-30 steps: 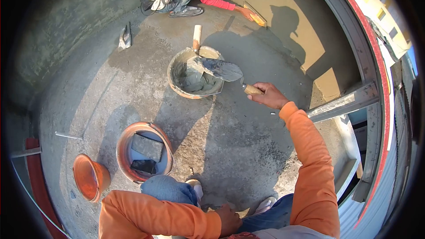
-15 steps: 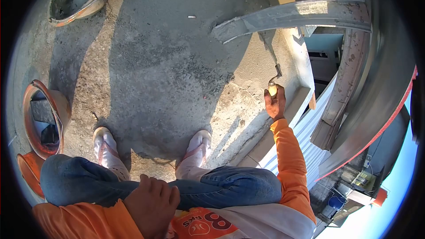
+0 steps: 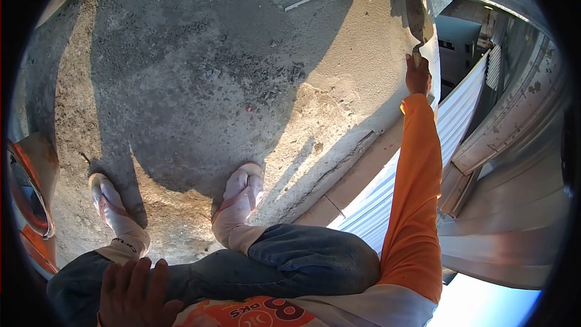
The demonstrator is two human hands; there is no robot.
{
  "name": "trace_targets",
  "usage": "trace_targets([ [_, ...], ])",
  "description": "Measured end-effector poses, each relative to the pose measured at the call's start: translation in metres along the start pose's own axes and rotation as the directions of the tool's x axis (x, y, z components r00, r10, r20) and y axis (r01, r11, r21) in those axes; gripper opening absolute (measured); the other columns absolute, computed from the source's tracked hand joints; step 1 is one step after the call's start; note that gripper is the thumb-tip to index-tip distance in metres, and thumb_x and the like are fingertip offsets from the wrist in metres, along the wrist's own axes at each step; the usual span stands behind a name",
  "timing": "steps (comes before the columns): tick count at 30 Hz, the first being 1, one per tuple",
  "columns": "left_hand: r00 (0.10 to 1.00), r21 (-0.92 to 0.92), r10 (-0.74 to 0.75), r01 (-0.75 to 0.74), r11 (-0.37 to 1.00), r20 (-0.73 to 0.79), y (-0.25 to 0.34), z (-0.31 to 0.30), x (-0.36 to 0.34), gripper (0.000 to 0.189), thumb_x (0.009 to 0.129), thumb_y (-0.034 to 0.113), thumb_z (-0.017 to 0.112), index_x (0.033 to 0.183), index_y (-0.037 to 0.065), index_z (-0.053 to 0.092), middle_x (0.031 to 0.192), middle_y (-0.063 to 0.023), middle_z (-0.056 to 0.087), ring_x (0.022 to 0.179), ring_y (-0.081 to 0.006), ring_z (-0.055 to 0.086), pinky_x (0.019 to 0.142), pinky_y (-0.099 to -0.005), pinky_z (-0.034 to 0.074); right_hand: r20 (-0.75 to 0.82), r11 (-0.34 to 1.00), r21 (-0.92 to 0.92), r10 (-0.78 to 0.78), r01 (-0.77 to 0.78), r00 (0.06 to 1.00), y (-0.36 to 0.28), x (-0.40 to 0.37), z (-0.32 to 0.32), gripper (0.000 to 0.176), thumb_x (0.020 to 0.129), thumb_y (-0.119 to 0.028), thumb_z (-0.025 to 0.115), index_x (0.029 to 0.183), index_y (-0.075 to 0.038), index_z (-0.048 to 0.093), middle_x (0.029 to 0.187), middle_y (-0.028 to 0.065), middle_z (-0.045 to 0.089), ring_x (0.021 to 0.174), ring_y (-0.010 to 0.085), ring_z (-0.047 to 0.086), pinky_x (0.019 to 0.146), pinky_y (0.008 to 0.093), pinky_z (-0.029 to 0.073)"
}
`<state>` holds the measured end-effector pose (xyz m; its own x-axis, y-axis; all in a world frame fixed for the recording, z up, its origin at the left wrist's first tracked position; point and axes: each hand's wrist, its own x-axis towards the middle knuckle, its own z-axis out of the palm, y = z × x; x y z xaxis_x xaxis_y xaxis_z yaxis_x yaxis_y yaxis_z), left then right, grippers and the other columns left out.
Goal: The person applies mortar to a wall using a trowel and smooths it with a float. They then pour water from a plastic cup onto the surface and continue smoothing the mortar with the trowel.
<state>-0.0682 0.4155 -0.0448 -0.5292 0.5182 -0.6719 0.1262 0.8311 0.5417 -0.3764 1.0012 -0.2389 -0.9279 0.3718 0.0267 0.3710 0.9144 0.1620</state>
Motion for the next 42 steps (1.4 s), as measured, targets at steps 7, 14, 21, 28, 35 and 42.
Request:
trace_targets([
  [7,0.982,-0.089,-0.185,0.188,0.978,0.041,-0.006,0.006,0.006,0.065,0.071,0.013,0.067,0.130,0.002,0.044,0.121,-0.0213,0.053,0.111,-0.0387,0.051,0.092,-0.0468,0.040,-0.018,0.999,0.029,-0.033,0.033,0.999,-0.006,0.042,0.028,0.062,0.082,-0.063,0.050,0.114,-0.010,0.055,0.107,0.0194,0.064,0.103,0.0409,0.058,0.087,0.0477,0.044],
  [14,0.984,-0.111,-0.179,0.180,0.977,0.017,-0.001,-0.001,0.025,0.063,0.071,0.011,0.068,0.128,0.002,0.045,0.117,-0.0231,0.055,0.106,-0.0402,0.053,0.091,-0.0466,0.042,0.018,1.000,0.004,-0.013,0.013,1.000,0.016,0.074,0.045,0.069,0.082,-0.068,0.047,0.114,-0.007,0.053,0.107,0.0216,0.063,0.105,0.0398,0.057,0.089,0.0460,0.043],
  [21,0.989,-0.119,-0.148,0.146,0.982,-0.011,-0.003,-0.003,0.027,0.058,0.075,0.013,0.065,0.128,0.002,0.046,0.119,-0.0231,0.054,0.108,-0.0407,0.053,0.089,-0.0467,0.043,0.082,0.995,0.073,-0.080,0.074,0.993,0.038,0.071,0.040,0.067,0.083,-0.067,0.046,0.111,-0.006,0.055,0.104,0.0226,0.063,0.102,0.0416,0.057,0.088,0.0473,0.043],
  [28,0.983,-0.162,-0.181,0.180,0.970,0.008,-0.010,0.002,0.018,0.057,0.078,0.016,0.062,0.131,0.003,0.044,0.119,-0.0206,0.055,0.109,-0.0380,0.054,0.089,-0.0450,0.044,0.014,0.998,0.036,0.047,-0.048,0.999,0.072,0.021,0.056,0.063,0.083,-0.064,0.048,0.109,-0.007,0.058,0.099,0.0209,0.064,0.099,0.0410,0.058,0.086,0.0472,0.043],
  [35,0.993,-0.058,-0.102,0.099,0.993,-0.060,-0.012,0.005,0.022,0.057,0.078,0.015,0.062,0.131,0.004,0.044,0.118,-0.0200,0.056,0.107,-0.0379,0.055,0.088,-0.0450,0.045,0.013,0.995,0.094,0.034,-0.035,0.999,0.009,0.027,0.036,0.063,0.083,-0.063,0.049,0.110,-0.007,0.057,0.103,0.0205,0.064,0.099,0.0404,0.059,0.087,0.0464,0.043],
  [42,0.990,-0.087,-0.138,0.136,0.987,-0.019,-0.003,-0.004,0.028,0.057,0.078,0.018,0.065,0.130,0.005,0.046,0.121,-0.0200,0.055,0.110,-0.0383,0.054,0.089,-0.0454,0.044,0.010,0.999,0.015,-0.040,0.040,0.999,0.004,0.072,0.044,0.064,0.083,-0.064,0.048,0.109,-0.006,0.057,0.103,0.0212,0.064,0.101,0.0400,0.059,0.088,0.0464,0.043],
])
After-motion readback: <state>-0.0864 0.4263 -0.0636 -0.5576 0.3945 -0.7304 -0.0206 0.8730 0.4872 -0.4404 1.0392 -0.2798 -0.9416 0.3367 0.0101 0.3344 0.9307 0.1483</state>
